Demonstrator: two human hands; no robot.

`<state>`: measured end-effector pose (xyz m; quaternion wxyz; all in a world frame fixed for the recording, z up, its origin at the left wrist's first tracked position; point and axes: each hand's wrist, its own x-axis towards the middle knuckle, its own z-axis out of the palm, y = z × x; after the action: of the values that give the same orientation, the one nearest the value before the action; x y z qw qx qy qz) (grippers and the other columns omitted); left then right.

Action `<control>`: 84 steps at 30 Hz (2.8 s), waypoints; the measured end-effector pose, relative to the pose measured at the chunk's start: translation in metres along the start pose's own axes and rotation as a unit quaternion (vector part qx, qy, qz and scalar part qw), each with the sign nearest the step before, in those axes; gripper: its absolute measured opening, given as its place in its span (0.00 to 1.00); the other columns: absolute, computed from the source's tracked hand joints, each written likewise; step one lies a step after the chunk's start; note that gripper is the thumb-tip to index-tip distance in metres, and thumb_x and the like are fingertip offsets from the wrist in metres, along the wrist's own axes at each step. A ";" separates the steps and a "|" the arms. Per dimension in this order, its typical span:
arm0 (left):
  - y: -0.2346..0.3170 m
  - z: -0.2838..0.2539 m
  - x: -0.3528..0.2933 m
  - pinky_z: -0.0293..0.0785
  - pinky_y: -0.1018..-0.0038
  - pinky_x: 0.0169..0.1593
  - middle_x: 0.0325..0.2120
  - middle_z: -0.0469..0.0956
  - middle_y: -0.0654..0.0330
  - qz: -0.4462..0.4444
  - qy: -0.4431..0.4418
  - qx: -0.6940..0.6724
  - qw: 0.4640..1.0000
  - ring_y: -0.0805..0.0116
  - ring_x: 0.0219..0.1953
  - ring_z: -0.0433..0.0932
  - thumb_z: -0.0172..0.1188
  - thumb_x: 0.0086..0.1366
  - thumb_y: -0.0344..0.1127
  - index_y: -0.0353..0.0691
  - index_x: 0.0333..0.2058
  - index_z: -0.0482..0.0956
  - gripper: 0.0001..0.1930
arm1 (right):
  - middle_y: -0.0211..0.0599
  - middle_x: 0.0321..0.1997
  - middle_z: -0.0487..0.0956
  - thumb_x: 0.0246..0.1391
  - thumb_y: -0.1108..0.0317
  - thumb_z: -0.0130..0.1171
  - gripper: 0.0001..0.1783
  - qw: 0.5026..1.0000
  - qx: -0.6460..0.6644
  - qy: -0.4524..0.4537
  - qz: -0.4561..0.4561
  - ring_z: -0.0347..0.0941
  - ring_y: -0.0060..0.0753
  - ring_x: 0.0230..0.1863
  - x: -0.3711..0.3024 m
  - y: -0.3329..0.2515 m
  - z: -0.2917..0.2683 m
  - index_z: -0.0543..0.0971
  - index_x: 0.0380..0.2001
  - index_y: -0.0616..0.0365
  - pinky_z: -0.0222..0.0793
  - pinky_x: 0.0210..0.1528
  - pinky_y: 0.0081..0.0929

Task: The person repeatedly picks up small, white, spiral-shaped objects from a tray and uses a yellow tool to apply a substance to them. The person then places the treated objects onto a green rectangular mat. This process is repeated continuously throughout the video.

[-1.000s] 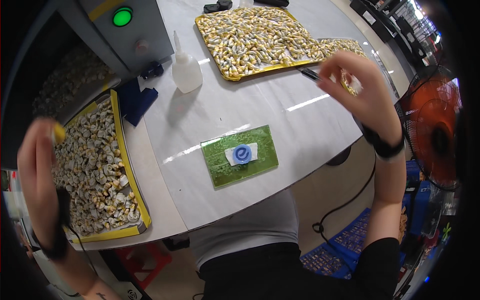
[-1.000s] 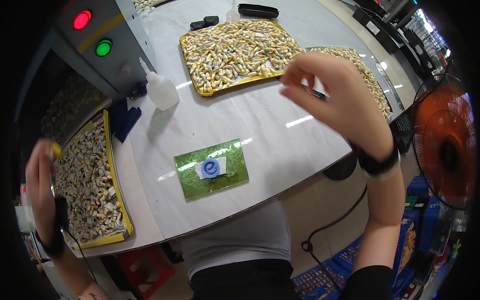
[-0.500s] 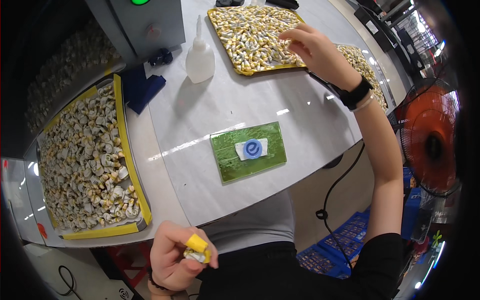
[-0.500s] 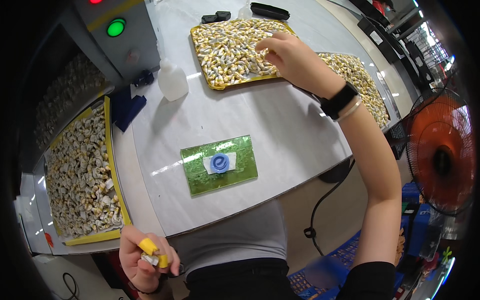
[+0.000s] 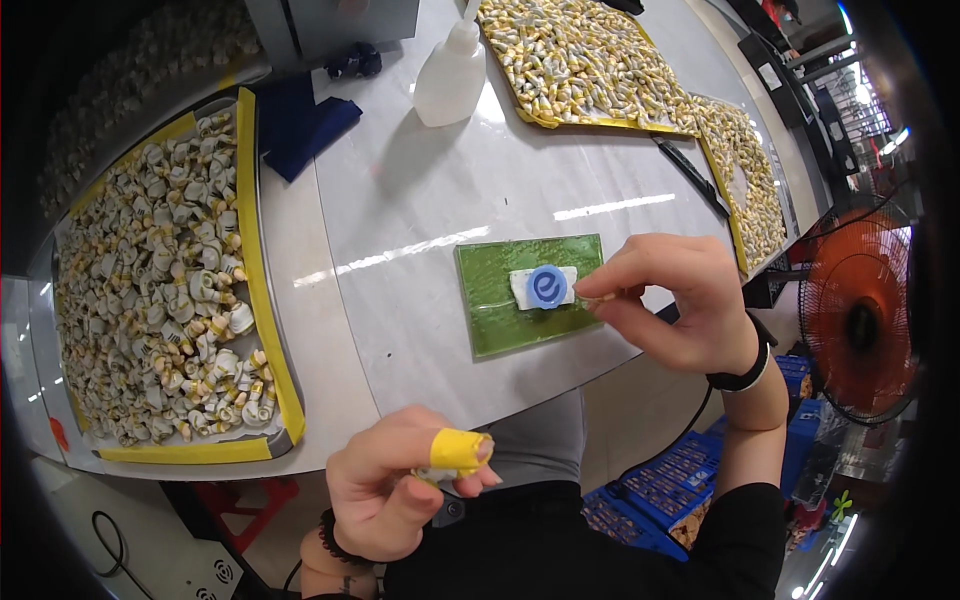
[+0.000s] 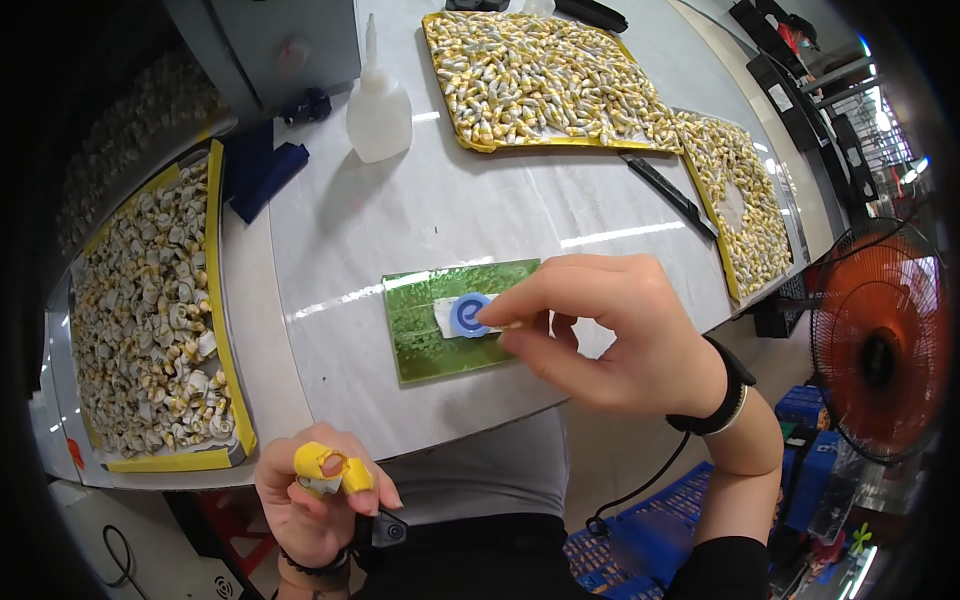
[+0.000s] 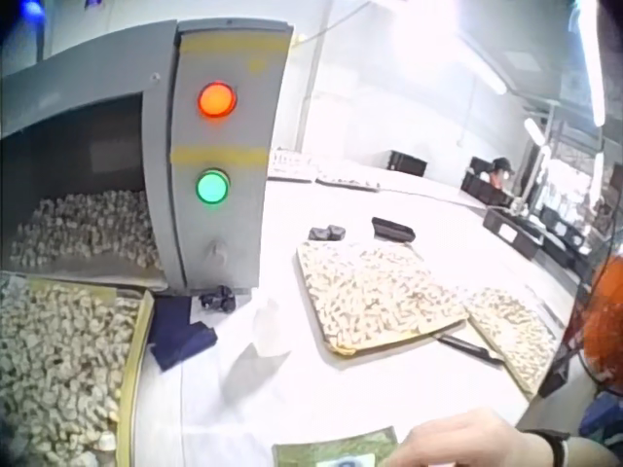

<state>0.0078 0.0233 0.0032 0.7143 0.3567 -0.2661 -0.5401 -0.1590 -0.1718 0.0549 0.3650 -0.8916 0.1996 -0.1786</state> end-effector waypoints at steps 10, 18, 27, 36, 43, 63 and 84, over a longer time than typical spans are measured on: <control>0.001 -0.010 -0.001 0.77 0.67 0.44 0.35 0.78 0.46 -0.094 -0.056 -0.124 0.986 0.62 0.37 0.80 0.65 0.56 0.37 0.25 0.42 0.68 0.23 | 0.35 0.26 0.77 0.37 0.84 0.59 0.14 0.994 -0.074 -0.074 -0.019 0.74 0.31 0.26 0.008 -0.003 -0.002 0.80 0.31 0.60 0.68 0.26 0.23; 0.001 -0.010 0.000 0.77 0.66 0.45 0.35 0.78 0.49 -0.127 -0.055 -0.168 0.976 0.62 0.38 0.80 0.69 0.51 0.37 0.26 0.40 0.71 0.24 | 0.33 0.25 0.73 0.36 0.81 0.62 0.11 0.976 -0.175 -0.062 -0.110 0.71 0.33 0.27 0.017 0.005 -0.001 0.79 0.28 0.60 0.66 0.26 0.27; 0.005 -0.001 0.006 0.80 0.57 0.34 0.21 0.77 0.47 -0.210 0.028 -0.200 0.957 0.62 0.25 0.80 0.71 0.47 0.42 0.27 0.31 0.71 0.24 | 0.34 0.24 0.73 0.34 0.79 0.61 0.10 0.962 -0.224 -0.063 -0.146 0.71 0.35 0.27 0.018 0.004 0.011 0.79 0.27 0.59 0.68 0.27 0.28; 0.001 0.000 0.013 0.80 0.62 0.32 0.21 0.76 0.51 -0.298 -0.047 -0.214 0.929 0.67 0.22 0.79 0.65 0.54 0.49 0.26 0.31 0.69 0.26 | 0.32 0.20 0.76 0.33 0.78 0.64 0.06 0.990 -0.026 0.037 -0.134 0.71 0.28 0.19 0.017 -0.035 0.014 0.81 0.21 0.57 0.66 0.21 0.21; -0.004 -0.002 0.017 0.78 0.68 0.41 0.24 0.75 0.59 -0.321 -0.133 -0.314 0.883 0.76 0.26 0.76 0.56 0.63 0.41 0.31 0.34 0.69 0.15 | 0.32 0.23 0.78 0.35 0.76 0.63 0.05 0.972 0.041 0.038 -0.228 0.71 0.25 0.19 0.014 -0.038 0.022 0.82 0.21 0.57 0.66 0.19 0.16; -0.006 0.001 0.024 0.76 0.69 0.42 0.23 0.73 0.61 -0.354 -0.162 -0.359 0.848 0.75 0.26 0.74 0.56 0.63 0.39 0.34 0.32 0.69 0.13 | 0.35 0.25 0.78 0.34 0.75 0.61 0.06 0.952 0.020 0.025 -0.306 0.73 0.27 0.22 0.019 -0.039 0.026 0.81 0.21 0.61 0.68 0.22 0.14; -0.002 0.007 0.021 0.75 0.74 0.36 0.30 0.80 0.51 0.092 -0.082 0.185 0.975 0.61 0.31 0.80 0.73 0.44 0.29 0.30 0.32 0.78 0.17 | 0.34 0.27 0.77 0.38 0.74 0.63 0.09 0.959 -0.083 0.014 -0.269 0.71 0.26 0.27 -0.014 -0.053 0.017 0.81 0.28 0.57 0.63 0.23 0.19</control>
<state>0.0064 0.0016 0.0057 0.6586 0.4110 -0.4506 -0.4408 -0.1509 -0.1210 0.0791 0.2251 -0.9370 -0.0286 -0.2655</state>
